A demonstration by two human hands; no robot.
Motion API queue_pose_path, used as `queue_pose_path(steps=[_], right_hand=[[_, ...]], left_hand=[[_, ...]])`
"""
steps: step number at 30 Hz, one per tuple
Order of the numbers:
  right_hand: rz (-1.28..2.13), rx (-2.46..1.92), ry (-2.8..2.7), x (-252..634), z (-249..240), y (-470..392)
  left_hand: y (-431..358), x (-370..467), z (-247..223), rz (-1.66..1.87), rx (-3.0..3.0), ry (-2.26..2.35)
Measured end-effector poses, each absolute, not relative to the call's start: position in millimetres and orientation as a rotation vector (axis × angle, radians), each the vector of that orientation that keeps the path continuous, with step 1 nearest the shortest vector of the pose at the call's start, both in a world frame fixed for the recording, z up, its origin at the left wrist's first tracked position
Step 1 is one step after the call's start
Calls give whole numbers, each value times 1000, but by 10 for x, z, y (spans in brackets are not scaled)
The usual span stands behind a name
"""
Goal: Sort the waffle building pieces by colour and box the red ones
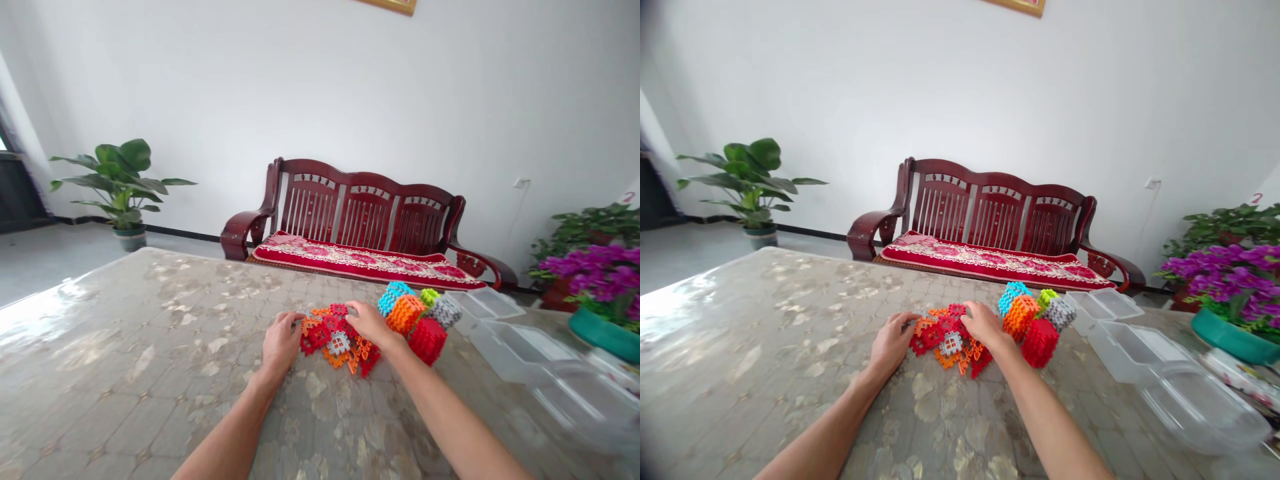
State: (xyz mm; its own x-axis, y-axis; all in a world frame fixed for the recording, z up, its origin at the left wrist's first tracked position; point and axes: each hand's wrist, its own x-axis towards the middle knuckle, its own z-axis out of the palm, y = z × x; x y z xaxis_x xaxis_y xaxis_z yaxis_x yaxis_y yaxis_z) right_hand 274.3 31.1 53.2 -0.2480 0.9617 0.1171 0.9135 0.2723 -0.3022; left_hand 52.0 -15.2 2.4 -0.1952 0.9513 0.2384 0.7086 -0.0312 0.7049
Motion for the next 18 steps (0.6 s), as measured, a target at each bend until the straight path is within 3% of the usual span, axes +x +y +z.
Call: queue_pose_path(steps=[14, 18], right_hand=[[127, -1759, -2302, 2671, 442, 402], [170, -1529, -2318, 2597, 444, 163]], left_hand=[[-175, 545, 63, 1032, 1744, 1925], [-164, 542, 38, 1001, 1820, 1937]])
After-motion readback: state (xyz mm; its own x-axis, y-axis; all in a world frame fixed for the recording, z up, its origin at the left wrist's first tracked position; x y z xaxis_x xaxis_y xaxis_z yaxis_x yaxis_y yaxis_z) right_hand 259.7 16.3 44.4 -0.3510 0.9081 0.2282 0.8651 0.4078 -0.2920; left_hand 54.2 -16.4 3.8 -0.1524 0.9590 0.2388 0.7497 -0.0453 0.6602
